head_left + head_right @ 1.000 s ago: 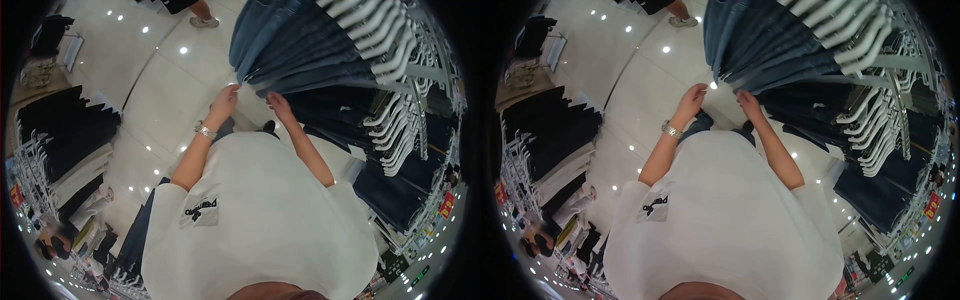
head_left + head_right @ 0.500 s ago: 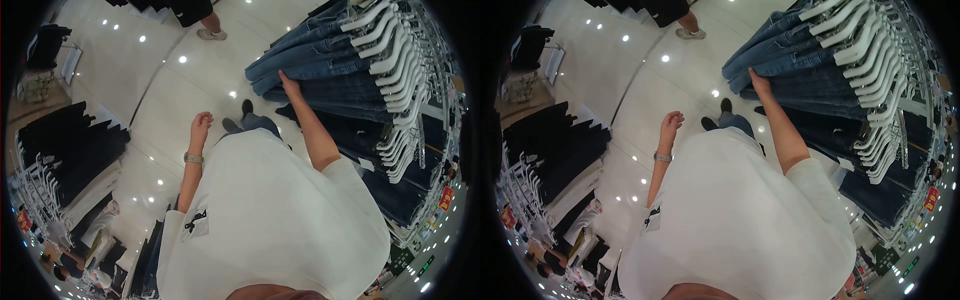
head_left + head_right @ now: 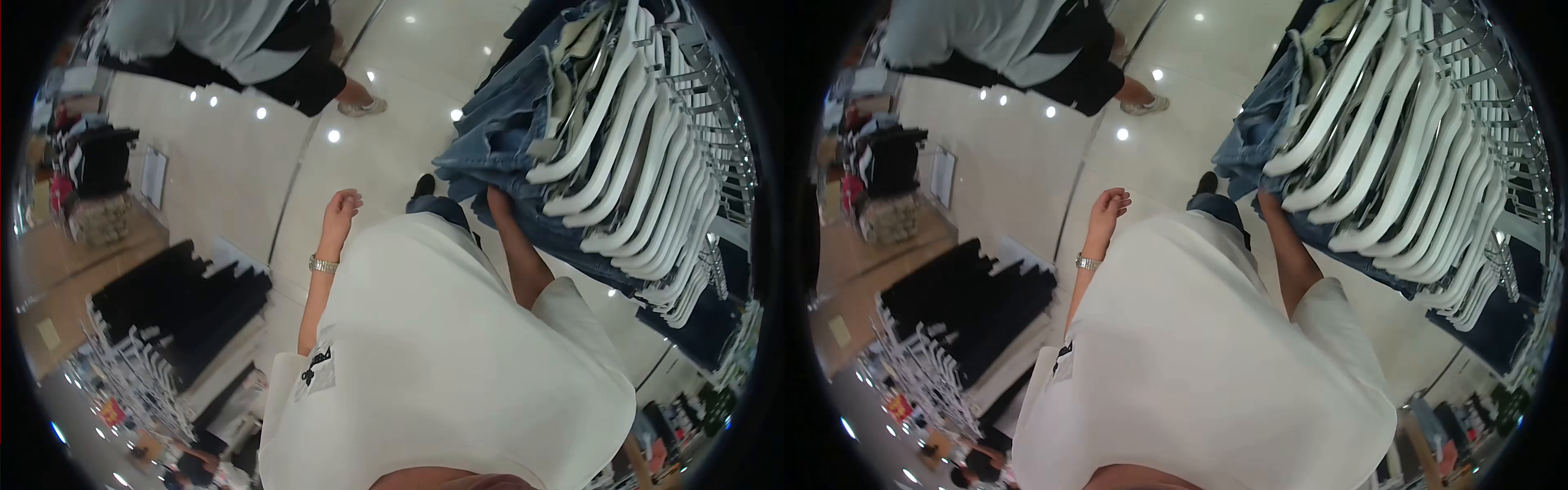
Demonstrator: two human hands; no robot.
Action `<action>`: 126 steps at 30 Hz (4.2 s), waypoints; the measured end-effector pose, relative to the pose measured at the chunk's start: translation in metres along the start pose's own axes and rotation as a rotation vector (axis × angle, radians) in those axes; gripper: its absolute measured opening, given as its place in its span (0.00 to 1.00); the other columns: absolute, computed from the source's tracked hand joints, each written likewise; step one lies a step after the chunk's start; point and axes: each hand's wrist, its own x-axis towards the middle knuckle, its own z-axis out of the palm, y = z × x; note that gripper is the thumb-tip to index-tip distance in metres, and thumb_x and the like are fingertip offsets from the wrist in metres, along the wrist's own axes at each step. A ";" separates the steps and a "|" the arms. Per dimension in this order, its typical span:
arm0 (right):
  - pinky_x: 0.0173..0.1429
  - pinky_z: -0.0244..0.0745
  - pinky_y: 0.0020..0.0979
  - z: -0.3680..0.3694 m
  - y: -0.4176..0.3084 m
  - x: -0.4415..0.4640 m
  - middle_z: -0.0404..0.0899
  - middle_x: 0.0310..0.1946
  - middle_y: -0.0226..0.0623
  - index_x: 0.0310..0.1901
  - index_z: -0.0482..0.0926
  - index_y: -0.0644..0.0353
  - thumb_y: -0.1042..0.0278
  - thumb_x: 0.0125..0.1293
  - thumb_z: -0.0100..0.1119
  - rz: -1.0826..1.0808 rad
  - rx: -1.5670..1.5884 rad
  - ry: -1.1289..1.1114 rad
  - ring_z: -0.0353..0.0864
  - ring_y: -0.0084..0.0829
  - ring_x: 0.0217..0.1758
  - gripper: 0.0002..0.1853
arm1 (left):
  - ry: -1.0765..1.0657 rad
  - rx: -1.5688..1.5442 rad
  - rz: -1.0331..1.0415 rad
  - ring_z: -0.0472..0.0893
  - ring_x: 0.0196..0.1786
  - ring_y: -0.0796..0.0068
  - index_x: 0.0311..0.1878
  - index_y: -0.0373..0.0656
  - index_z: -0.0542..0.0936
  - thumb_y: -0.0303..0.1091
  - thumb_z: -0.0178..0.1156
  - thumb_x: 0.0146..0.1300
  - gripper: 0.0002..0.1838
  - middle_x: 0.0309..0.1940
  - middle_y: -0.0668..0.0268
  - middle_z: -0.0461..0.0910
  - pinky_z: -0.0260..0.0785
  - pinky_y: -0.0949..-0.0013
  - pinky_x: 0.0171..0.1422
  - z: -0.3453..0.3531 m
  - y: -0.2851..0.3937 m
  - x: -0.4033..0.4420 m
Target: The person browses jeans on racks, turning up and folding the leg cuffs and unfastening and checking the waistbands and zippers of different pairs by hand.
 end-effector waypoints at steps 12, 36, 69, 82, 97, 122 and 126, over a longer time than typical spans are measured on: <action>0.70 0.66 0.40 -0.035 -0.009 -0.058 0.76 0.60 0.56 0.57 0.77 0.64 0.61 0.71 0.52 1.039 1.188 -0.364 0.77 0.49 0.62 0.19 | -0.760 0.360 0.207 0.80 0.57 0.72 0.66 0.37 0.70 0.33 0.51 0.75 0.20 0.59 0.61 0.78 0.70 0.69 0.62 0.123 0.151 0.150; 0.67 0.69 0.37 -0.174 -0.151 0.041 0.78 0.59 0.52 0.58 0.76 0.66 0.58 0.70 0.55 1.880 1.457 -0.578 0.78 0.45 0.60 0.22 | -1.375 0.829 0.331 0.81 0.55 0.53 0.57 0.35 0.78 0.35 0.57 0.67 0.19 0.50 0.48 0.82 0.73 0.60 0.59 0.273 0.313 0.381; 0.80 0.52 0.36 -0.077 0.147 0.458 0.64 0.73 0.45 0.70 0.65 0.68 0.39 0.63 0.65 1.921 1.227 0.273 0.61 0.42 0.76 0.46 | -1.168 0.708 0.682 0.81 0.56 0.55 0.65 0.32 0.70 0.31 0.56 0.67 0.25 0.55 0.47 0.79 0.73 0.61 0.60 0.580 0.518 0.643; 0.66 0.69 0.34 -0.077 0.099 0.509 0.74 0.63 0.38 0.69 0.68 0.62 0.51 0.69 0.62 2.461 1.137 0.598 0.75 0.35 0.62 0.33 | -1.586 0.895 0.798 0.82 0.51 0.46 0.53 0.36 0.79 0.39 0.61 0.64 0.20 0.43 0.44 0.83 0.73 0.56 0.55 0.682 0.578 0.682; 0.55 0.73 0.34 -0.149 0.060 0.657 0.79 0.51 0.39 0.61 0.74 0.65 0.60 0.59 0.61 2.840 1.362 1.175 0.79 0.34 0.52 0.29 | -1.678 0.780 0.868 0.73 0.29 0.60 0.39 0.31 0.79 0.44 0.55 0.74 0.20 0.26 0.51 0.77 0.67 0.63 0.39 0.637 0.606 0.786; 0.61 0.72 0.34 -0.084 0.041 0.671 0.83 0.50 0.51 0.60 0.75 0.69 0.46 0.63 0.57 2.391 1.324 0.529 0.82 0.41 0.54 0.33 | -1.486 0.962 1.025 0.65 0.27 0.75 0.32 0.33 0.76 0.49 0.50 0.77 0.26 0.20 0.65 0.69 0.63 0.66 0.34 0.529 0.673 0.824; 0.61 0.73 0.32 -0.205 0.105 0.693 0.84 0.49 0.44 0.56 0.79 0.63 0.48 0.68 0.58 2.218 1.336 0.138 0.82 0.37 0.53 0.26 | -1.546 0.912 1.010 0.65 0.26 0.76 0.31 0.33 0.76 0.48 0.52 0.77 0.25 0.19 0.64 0.69 0.61 0.66 0.32 0.549 0.663 0.828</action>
